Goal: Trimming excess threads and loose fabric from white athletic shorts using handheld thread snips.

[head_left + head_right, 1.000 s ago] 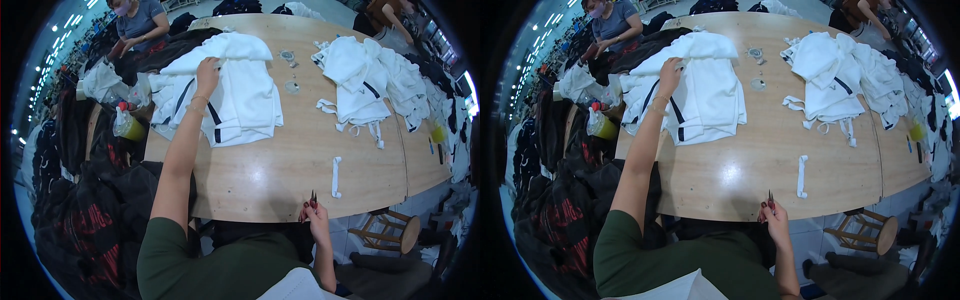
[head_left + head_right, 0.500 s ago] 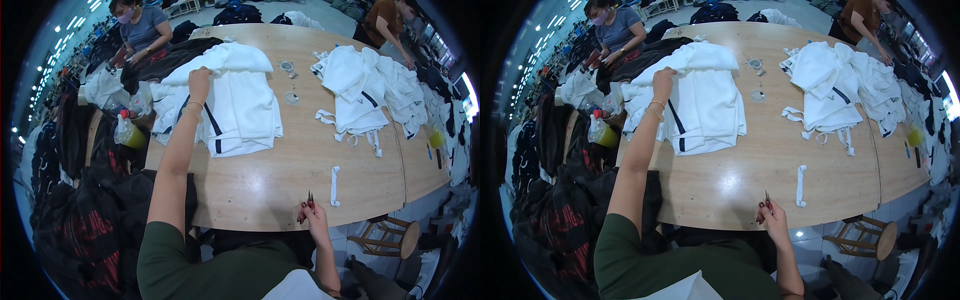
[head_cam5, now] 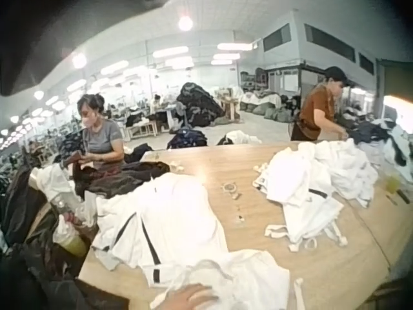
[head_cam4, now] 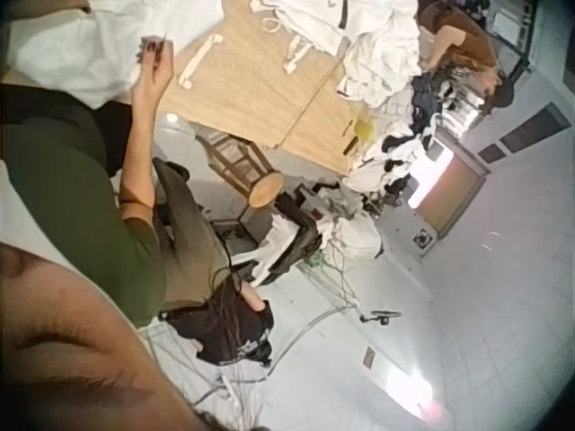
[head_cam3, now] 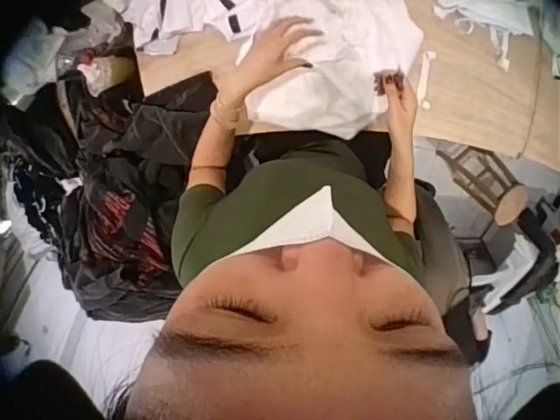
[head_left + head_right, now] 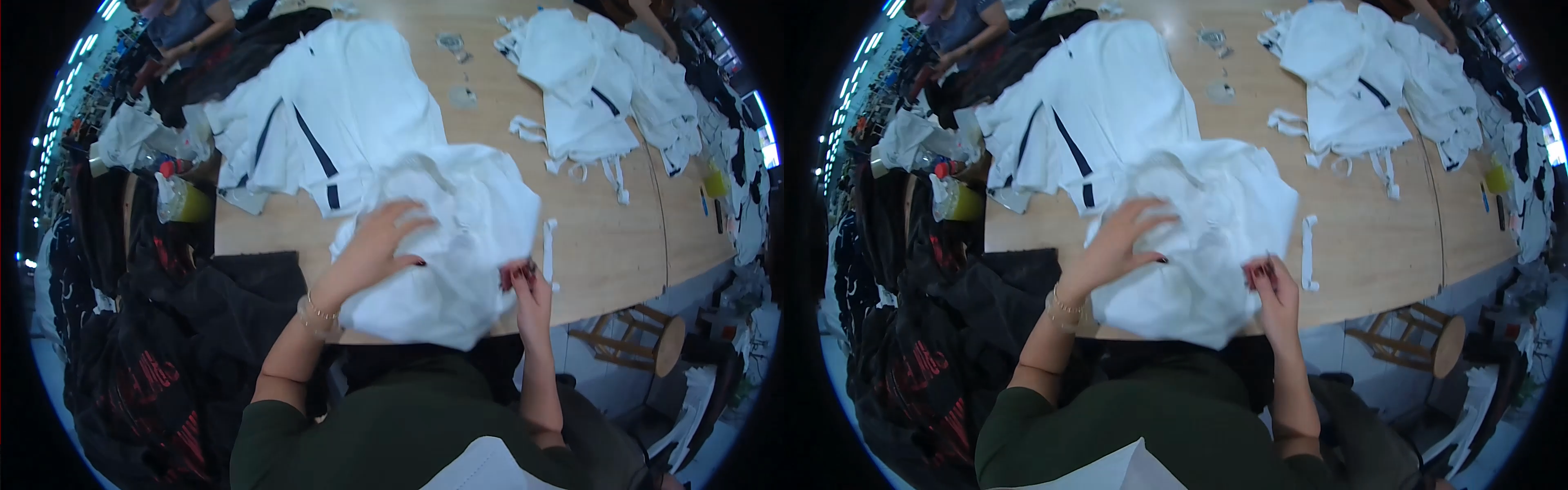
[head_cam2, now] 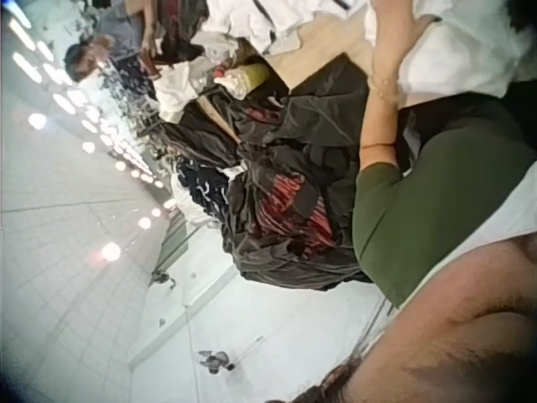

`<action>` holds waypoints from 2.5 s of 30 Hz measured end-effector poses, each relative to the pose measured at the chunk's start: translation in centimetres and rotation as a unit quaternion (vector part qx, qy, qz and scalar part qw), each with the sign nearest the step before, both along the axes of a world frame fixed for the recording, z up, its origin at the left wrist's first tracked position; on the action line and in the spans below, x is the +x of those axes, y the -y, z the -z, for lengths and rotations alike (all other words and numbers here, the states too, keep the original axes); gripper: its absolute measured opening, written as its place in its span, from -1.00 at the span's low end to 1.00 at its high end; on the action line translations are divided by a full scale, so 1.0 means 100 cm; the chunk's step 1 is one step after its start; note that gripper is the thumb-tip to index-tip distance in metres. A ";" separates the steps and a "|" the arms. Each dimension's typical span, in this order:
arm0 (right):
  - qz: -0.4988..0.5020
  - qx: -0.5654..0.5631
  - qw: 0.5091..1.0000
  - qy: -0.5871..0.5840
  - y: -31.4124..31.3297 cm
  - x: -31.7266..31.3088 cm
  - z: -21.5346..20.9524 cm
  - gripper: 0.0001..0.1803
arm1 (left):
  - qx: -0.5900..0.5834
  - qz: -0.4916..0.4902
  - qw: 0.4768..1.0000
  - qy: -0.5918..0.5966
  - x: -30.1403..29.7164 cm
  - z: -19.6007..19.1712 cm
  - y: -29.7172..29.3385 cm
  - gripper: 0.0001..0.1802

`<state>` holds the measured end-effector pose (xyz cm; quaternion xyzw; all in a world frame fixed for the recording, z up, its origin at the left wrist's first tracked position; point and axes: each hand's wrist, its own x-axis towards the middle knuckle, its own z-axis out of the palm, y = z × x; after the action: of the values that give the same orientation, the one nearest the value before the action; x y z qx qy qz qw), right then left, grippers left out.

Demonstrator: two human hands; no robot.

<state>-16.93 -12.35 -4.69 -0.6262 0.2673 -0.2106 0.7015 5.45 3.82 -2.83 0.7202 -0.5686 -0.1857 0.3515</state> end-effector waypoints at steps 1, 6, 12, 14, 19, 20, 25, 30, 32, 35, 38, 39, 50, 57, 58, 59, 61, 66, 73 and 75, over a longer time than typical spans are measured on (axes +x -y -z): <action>-0.019 -0.034 0.999 -0.030 0.000 0.009 -0.007 -0.85 | 0.015 -0.053 0.998 0.042 0.000 0.009 -0.004 -0.41; -0.100 -0.119 0.985 -0.080 0.012 0.027 -0.004 -0.66 | 0.087 0.009 0.989 0.118 -0.021 0.039 -0.010 -0.34; -0.356 -0.207 0.906 -0.098 0.045 0.058 -0.026 -0.63 | 0.146 0.048 0.981 0.122 -0.071 0.012 0.001 -0.53; -0.419 -0.246 0.862 -0.143 0.050 0.068 -0.022 -0.65 | 0.171 0.026 0.966 0.190 -0.075 0.026 0.002 -0.71; -0.513 -0.350 0.731 -0.282 0.084 0.077 -0.023 -0.74 | 0.125 0.013 0.992 -0.005 -0.017 0.012 -0.015 -0.67; -0.519 -0.359 0.743 -0.220 0.097 0.072 -0.017 -0.73 | 0.131 0.007 0.982 -0.135 -0.003 -0.013 -0.013 -0.62; -0.452 -0.074 0.853 -0.252 0.123 0.056 -0.102 -0.73 | 0.037 0.007 0.979 -0.202 0.041 -0.093 -0.043 -0.66; -0.349 -0.185 0.885 -0.247 0.175 0.008 -0.169 -0.79 | 0.035 -0.011 0.998 -0.056 0.077 -0.131 -0.075 -0.82; -0.333 -0.206 0.888 -0.240 0.182 -0.015 -0.193 -0.80 | 0.014 -0.031 0.997 -0.063 0.088 -0.141 -0.085 -0.86; -0.161 -0.291 0.924 -0.188 0.183 -0.044 -0.213 -0.84 | -0.009 -0.026 0.999 -0.023 0.093 -0.156 -0.085 -0.86; -0.286 -0.374 0.882 -0.023 0.174 -0.049 -0.219 -0.83 | -0.034 0.048 0.998 0.028 0.068 -0.175 -0.067 -0.84; -0.284 -0.376 0.882 -0.022 0.160 -0.043 -0.220 -0.83 | -0.046 0.123 0.990 0.052 0.053 -0.178 -0.057 -0.83; -0.502 -0.375 0.775 0.088 0.148 -0.133 -0.229 -0.79 | 0.011 0.397 0.918 -0.015 0.029 -0.201 -0.140 -0.51; -0.155 -0.235 0.959 -0.040 0.185 -0.090 -0.141 -0.68 | 0.091 0.080 0.978 -0.167 0.017 -0.119 -0.099 -0.67; -0.137 -0.260 0.952 -0.088 0.176 -0.034 -0.114 -0.73 | 0.104 0.038 0.980 -0.163 0.016 -0.097 -0.079 -0.79; -0.209 -0.264 0.935 -0.113 0.178 0.006 -0.092 -0.80 | 0.147 -0.012 0.967 -0.208 0.024 -0.059 -0.075 -0.81; -0.225 -0.232 0.929 -0.183 0.158 0.050 -0.059 -0.81 | 0.182 -0.062 0.956 -0.221 0.033 -0.010 -0.063 -0.84; -0.078 -0.174 0.982 -0.001 0.081 0.065 -0.001 -0.80 | -0.005 -0.213 0.972 0.095 -0.004 0.031 -0.031 -0.69; -0.031 0.075 0.996 0.039 0.043 0.062 0.082 -0.77 | 0.044 -0.117 0.991 0.037 -0.027 0.071 0.043 -0.54; -0.016 0.074 0.997 0.019 0.047 0.060 0.084 -0.75 | 0.078 -0.117 0.989 0.037 -0.027 0.069 0.047 -0.46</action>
<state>-10.93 -17.03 -13.09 -0.5728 0.2592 -0.1910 0.7538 2.72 -0.84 -9.76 0.8132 -0.4771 -0.1602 0.2922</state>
